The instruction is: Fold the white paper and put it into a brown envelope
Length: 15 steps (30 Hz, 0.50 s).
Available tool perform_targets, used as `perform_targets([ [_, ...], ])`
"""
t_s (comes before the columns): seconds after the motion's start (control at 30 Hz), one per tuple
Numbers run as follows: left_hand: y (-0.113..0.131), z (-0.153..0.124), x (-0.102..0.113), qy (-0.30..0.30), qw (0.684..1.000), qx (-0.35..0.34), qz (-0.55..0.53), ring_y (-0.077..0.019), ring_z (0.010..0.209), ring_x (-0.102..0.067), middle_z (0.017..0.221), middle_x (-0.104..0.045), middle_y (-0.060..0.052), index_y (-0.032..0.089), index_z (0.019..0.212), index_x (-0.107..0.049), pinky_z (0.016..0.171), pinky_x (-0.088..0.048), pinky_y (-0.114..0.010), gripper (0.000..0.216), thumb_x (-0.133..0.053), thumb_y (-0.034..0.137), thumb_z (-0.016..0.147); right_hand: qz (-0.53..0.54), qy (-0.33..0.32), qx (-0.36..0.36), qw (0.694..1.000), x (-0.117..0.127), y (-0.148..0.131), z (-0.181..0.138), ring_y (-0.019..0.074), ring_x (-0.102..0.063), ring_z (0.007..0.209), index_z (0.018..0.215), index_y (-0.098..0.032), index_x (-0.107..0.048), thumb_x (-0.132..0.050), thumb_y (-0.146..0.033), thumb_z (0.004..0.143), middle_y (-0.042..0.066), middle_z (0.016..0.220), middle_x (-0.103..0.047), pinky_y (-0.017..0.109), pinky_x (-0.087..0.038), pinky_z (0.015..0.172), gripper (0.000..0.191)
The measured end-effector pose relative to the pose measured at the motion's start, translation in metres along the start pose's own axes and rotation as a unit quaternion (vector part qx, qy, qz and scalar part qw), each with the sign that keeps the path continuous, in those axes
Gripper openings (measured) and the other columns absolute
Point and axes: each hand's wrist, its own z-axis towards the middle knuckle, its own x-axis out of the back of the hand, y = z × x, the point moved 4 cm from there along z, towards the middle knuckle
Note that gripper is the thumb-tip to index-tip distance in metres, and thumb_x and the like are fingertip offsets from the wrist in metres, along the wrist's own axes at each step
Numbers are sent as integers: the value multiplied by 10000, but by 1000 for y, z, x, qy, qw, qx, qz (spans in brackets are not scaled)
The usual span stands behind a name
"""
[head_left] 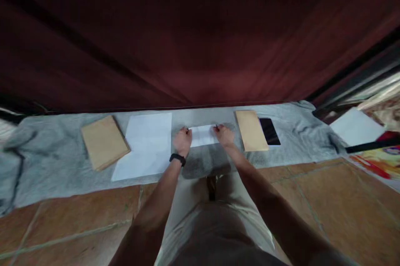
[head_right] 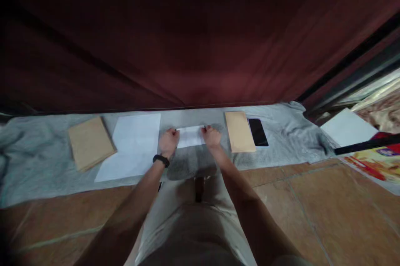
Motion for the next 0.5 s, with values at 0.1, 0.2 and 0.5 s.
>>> perform_targets([
  [0.1,0,1,0,0,1000,3,2,-283,997,-728,1082,-773,-124,221,1110,-706,761,-519,-343,368,-432,449,1020,-10,0,-4,1000,1,-3,-1,267,-731,1032,1226,-185,-685,-403,-519,1070,153,1071,-765,354,-519,877,464],
  [0.2,0,1,-1,6,1000,6,5,-291,989,-730,1066,-773,-130,224,1121,-701,761,-519,-351,366,-431,449,1021,-21,3,-1,1000,3,-5,-1,271,-737,1013,1213,-184,-684,-376,-503,1081,161,1056,-763,365,-520,873,464],
  [0.5,4,-4,-4,30,999,9,12,-311,990,-731,1039,-770,-151,208,1199,-652,806,-518,-387,358,-417,424,1036,-26,26,40,999,3,-8,-4,239,-750,935,1205,-115,-650,-363,-448,1102,181,976,-757,335,-516,859,451],
])
